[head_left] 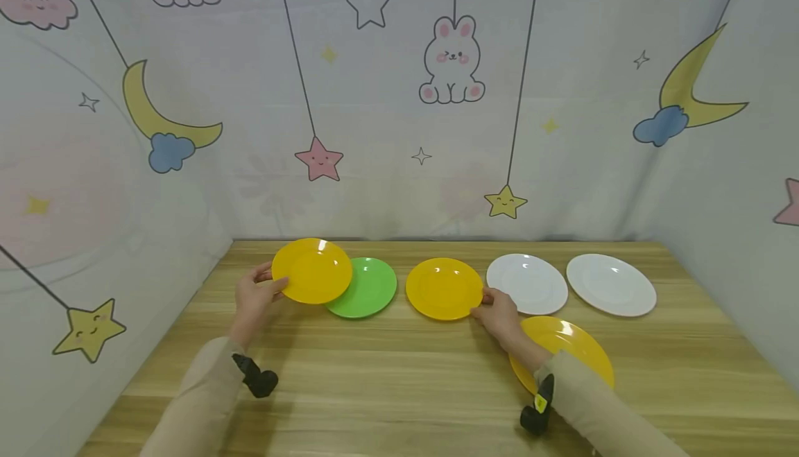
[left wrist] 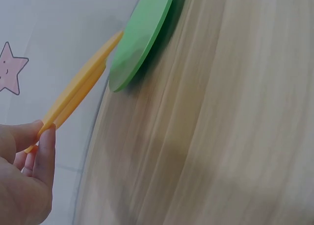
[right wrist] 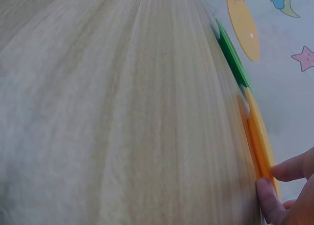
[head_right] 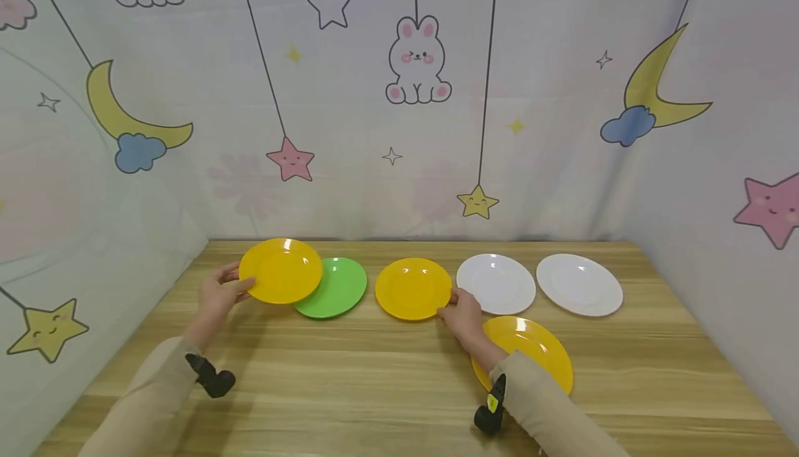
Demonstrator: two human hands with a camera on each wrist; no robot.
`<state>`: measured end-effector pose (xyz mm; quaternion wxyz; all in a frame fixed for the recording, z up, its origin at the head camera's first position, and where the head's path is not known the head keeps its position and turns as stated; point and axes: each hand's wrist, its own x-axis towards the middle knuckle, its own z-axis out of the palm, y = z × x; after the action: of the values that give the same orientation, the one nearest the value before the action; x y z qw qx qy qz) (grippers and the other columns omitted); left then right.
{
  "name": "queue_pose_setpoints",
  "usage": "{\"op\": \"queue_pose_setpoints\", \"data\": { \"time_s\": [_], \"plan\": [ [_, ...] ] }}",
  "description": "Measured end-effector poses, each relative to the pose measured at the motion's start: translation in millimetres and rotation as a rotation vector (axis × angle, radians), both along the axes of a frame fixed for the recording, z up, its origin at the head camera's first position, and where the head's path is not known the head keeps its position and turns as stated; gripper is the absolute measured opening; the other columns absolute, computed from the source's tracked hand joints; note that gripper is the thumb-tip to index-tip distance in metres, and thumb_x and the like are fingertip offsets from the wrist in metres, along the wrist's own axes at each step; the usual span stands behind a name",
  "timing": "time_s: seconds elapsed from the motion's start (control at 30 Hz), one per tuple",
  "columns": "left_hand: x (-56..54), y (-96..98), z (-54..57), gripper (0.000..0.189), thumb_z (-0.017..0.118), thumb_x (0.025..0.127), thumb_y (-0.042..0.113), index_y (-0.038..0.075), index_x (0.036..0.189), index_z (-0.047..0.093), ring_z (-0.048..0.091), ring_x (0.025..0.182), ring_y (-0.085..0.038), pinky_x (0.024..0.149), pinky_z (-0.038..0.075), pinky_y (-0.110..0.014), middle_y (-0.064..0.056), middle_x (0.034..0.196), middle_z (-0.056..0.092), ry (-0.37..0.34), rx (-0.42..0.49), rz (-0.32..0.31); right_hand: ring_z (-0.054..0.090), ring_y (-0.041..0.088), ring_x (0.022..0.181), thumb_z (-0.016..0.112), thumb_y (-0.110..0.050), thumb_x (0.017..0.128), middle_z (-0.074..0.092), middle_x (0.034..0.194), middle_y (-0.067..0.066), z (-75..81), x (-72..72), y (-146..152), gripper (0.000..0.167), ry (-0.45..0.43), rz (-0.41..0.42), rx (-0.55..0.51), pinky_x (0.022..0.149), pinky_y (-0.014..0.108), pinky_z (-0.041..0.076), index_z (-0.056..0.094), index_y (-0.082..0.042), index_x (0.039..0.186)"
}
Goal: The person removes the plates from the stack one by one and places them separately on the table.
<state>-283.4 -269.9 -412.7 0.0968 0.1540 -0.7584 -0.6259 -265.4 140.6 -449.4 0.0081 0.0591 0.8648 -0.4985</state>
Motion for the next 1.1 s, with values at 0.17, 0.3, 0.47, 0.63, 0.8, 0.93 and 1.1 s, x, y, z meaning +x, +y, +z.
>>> {"op": "queue_pose_setpoints", "data": {
  "time_s": [0.17,0.3,0.47,0.63,0.8,0.93,1.1],
  "plan": [
    [1.3,-11.6,-0.4,0.058,0.063,0.082,0.000,-0.004,0.134,0.037,0.053,0.065,-0.001,0.064,0.053,-0.016,-0.010,0.106,0.043,-0.021,0.024,0.067,0.057,0.027,0.089,0.063,0.000,0.078,0.053,0.115,0.028,0.5,0.5,0,0.058,0.002,-0.002,-0.008,0.079,0.035,0.053,0.039,0.015,0.128],
    [3.2,-20.0,-2.8,0.059,0.063,0.083,0.001,-0.004,0.135,0.036,0.054,0.064,0.001,0.064,0.053,-0.016,-0.009,0.106,0.044,-0.025,0.038,0.099,0.059,0.023,0.079,0.062,0.001,0.078,0.053,0.114,0.028,0.3,0.6,0,0.058,-0.001,-0.001,-0.028,0.069,0.030,0.055,0.039,0.014,0.129],
    [5.0,-28.1,-6.0,0.060,0.063,0.083,0.001,-0.004,0.136,0.035,0.054,0.064,0.002,0.063,0.052,-0.014,-0.008,0.106,0.045,-0.013,0.051,0.126,0.059,0.021,0.077,0.062,0.001,0.078,0.053,0.114,0.028,-0.3,0.2,0,0.058,-0.006,-0.002,-0.038,0.068,0.029,0.055,0.039,0.014,0.129],
    [8.5,-33.4,-7.7,0.057,0.062,0.082,-0.001,-0.003,0.134,0.038,0.053,0.067,0.001,0.068,0.053,-0.017,-0.005,0.102,0.045,-0.001,0.075,0.182,0.059,0.021,0.077,0.063,0.001,0.077,0.054,0.113,0.027,-1.0,0.1,0,0.057,-0.004,-0.007,-0.035,0.067,0.029,0.055,0.040,0.013,0.128],
    [10.4,-37.5,-11.7,0.057,0.061,0.081,-0.005,-0.003,0.134,0.039,0.053,0.064,0.000,0.070,0.053,-0.020,-0.004,0.098,0.043,-0.004,0.112,0.236,0.059,0.021,0.075,0.063,0.002,0.077,0.054,0.112,0.027,-1.5,0.1,0,0.056,0.002,-0.008,-0.037,0.066,0.029,0.055,0.040,0.014,0.128],
    [9.8,-40.5,-15.5,0.058,0.062,0.080,-0.007,-0.003,0.133,0.040,0.052,0.060,0.000,0.061,0.053,-0.016,-0.004,0.095,0.043,0.005,0.136,0.279,0.059,0.022,0.077,0.063,0.002,0.078,0.054,0.113,0.027,-1.4,0.1,-1,0.057,-0.002,-0.005,-0.047,0.067,0.029,0.055,0.040,0.014,0.128],
    [10.0,-42.2,-18.4,0.059,0.061,0.079,-0.008,-0.003,0.134,0.040,0.051,0.060,0.001,0.057,0.051,-0.013,-0.003,0.095,0.043,0.001,0.161,0.300,0.059,0.022,0.079,0.063,0.002,0.078,0.053,0.114,0.027,-0.7,0.3,-1,0.058,-0.007,-0.005,-0.052,0.068,0.029,0.055,0.039,0.014,0.129]
  ]
}}
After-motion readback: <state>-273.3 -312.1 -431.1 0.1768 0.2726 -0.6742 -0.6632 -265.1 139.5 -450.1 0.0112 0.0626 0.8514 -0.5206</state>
